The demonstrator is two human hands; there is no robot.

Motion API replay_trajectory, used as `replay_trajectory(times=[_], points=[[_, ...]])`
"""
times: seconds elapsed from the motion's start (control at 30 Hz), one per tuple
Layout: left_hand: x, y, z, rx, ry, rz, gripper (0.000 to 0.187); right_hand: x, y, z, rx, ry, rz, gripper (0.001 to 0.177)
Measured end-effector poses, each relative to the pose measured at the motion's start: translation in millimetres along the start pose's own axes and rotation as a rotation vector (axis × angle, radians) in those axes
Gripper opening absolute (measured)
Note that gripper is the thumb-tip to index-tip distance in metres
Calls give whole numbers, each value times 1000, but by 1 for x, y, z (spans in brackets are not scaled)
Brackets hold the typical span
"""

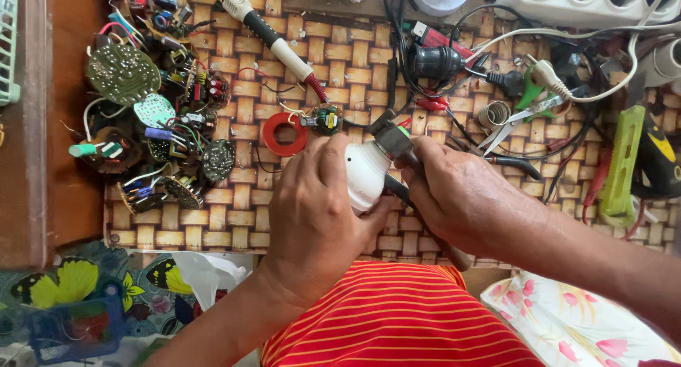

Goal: The person uses pliers to adjust the metal base of a white light bulb, then screws a green plastic cap onto the base. They repeat this process with another bulb, using pliers to tighten the cap around the base.

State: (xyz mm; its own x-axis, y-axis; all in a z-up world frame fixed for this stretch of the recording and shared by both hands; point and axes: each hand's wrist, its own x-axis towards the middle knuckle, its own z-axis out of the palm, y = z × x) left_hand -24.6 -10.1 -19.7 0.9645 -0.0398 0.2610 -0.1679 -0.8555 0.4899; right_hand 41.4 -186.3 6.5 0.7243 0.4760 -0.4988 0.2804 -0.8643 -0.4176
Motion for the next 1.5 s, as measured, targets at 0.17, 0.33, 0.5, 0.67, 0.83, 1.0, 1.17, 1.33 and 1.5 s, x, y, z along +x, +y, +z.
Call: replay_trajectory(times=[0.17, 0.33, 0.5, 0.67, 0.83, 1.0, 1.17, 1.33, 1.5], points=[[4, -1, 7, 90, -3, 24, 77, 3, 5, 8, 6, -4, 96, 23], [8, 0, 9, 108, -13, 33, 74, 4, 10, 15, 57, 32, 72, 22], [13, 3, 7, 122, -43, 11, 71, 7, 14, 18, 96, 27, 106, 19], [13, 2, 9, 148, -47, 4, 72, 9, 19, 24, 86, 87, 37, 19], [15, 3, 11, 192, -51, 18, 72, 9, 23, 25, 132, 90, -10, 21], [19, 7, 11, 250, -66, 11, 63, 11, 32, 32, 127, 141, -97, 19], [18, 7, 14, 297, -93, 1, 75, 13, 34, 36, 109, 130, -69, 22], [16, 8, 15, 283, -84, 12, 69, 9, 36, 39, 117, 155, -87, 21], [18, 9, 15, 314, -81, 4, 72, 12, 34, 37, 100, 160, -97, 22]])
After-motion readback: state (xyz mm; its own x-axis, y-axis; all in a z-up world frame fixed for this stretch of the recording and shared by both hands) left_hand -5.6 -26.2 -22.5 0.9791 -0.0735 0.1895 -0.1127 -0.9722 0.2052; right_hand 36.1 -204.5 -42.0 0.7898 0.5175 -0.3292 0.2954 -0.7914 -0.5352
